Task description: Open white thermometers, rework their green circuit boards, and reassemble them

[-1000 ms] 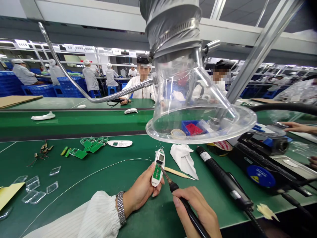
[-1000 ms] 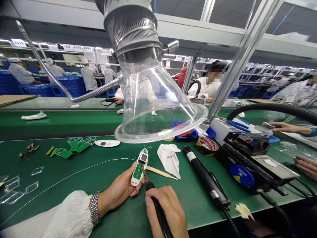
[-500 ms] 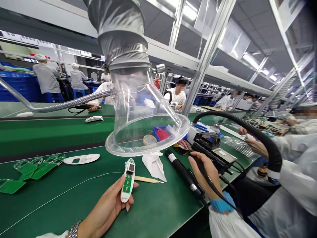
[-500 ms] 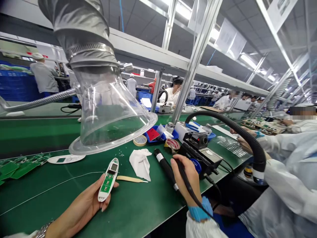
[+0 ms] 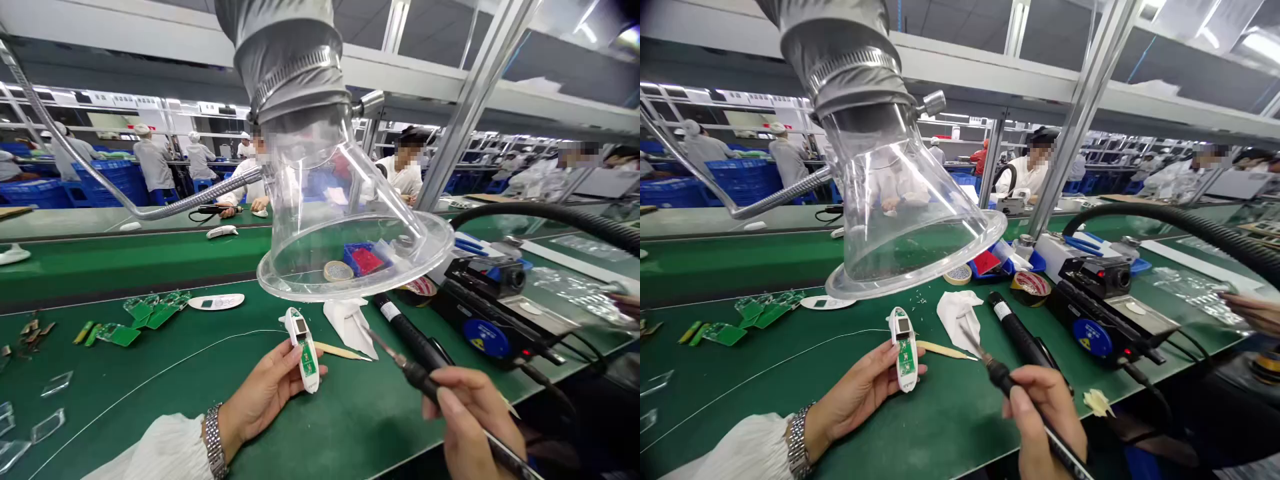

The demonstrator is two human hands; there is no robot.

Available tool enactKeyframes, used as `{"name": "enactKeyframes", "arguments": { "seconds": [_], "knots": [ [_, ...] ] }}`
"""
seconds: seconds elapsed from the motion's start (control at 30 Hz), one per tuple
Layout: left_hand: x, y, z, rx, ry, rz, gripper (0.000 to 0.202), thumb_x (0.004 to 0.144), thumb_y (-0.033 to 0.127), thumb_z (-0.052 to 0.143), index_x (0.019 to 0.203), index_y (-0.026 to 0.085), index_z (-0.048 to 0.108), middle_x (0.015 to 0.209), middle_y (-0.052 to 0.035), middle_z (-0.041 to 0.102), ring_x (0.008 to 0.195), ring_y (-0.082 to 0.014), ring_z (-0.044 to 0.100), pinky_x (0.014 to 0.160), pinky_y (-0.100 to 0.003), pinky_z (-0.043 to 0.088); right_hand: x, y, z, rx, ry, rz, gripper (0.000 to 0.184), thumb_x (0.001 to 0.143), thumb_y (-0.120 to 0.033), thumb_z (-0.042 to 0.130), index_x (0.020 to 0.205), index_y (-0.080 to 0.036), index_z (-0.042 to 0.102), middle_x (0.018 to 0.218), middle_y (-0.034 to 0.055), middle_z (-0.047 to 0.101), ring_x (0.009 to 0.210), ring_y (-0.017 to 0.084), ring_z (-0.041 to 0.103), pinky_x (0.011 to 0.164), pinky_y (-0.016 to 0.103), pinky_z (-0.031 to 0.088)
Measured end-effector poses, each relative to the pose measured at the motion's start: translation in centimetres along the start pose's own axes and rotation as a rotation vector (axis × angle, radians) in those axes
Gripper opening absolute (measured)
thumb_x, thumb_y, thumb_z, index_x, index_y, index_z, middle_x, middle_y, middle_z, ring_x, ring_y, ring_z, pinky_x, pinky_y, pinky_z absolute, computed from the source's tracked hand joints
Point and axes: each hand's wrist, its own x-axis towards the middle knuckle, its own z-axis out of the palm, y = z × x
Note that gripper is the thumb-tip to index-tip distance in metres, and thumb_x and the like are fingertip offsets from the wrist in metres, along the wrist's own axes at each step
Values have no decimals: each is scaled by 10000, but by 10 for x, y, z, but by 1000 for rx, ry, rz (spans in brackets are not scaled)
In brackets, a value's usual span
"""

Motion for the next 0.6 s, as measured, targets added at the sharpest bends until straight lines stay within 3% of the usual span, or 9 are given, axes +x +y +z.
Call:
{"name": "enactKeyframes", "arguments": {
  "seconds": [0.13, 0.27, 0.47, 0.6],
  "knots": [
    [0, -1, -1, 25, -44, 34, 304, 840, 278, 570, 1110, 137, 565, 1089, -110, 636, 997, -237, 604, 927, -378, 422, -29, 4, 27, 267, -91, 214, 291, 798, -495, 526, 789, -205, 525, 474, -34, 500, 457, 113, 467, 460, 200, 387],
    [0, -3, -3, 55, -71, 61, 296, 853, 276, 551, 1118, 145, 563, 1071, -105, 641, 971, -201, 599, 908, -352, 422, -33, 4, 42, 268, -157, 314, 342, 790, -546, 516, 801, -203, 516, 473, -36, 501, 485, 119, 469, 497, 208, 382],
    [1, -3, -3, 87, -106, 73, 302, 859, 267, 541, 1140, 156, 546, 1077, -98, 631, 936, -174, 586, 907, -349, 409, -36, -3, 50, 263, -159, 336, 318, 809, -532, 503, 822, -214, 511, 493, -50, 490, 499, 108, 463, 520, 203, 370],
    [1, -3, -2, 90, -125, 84, 300, 860, 266, 537, 1140, 156, 547, 1046, -92, 634, 917, -170, 584, 912, -360, 406, -33, 6, 49, 231, -253, 256, 302, 835, -513, 479, 813, -213, 506, 492, -38, 513, 490, 115, 487, 503, 202, 399]
  ]
}}
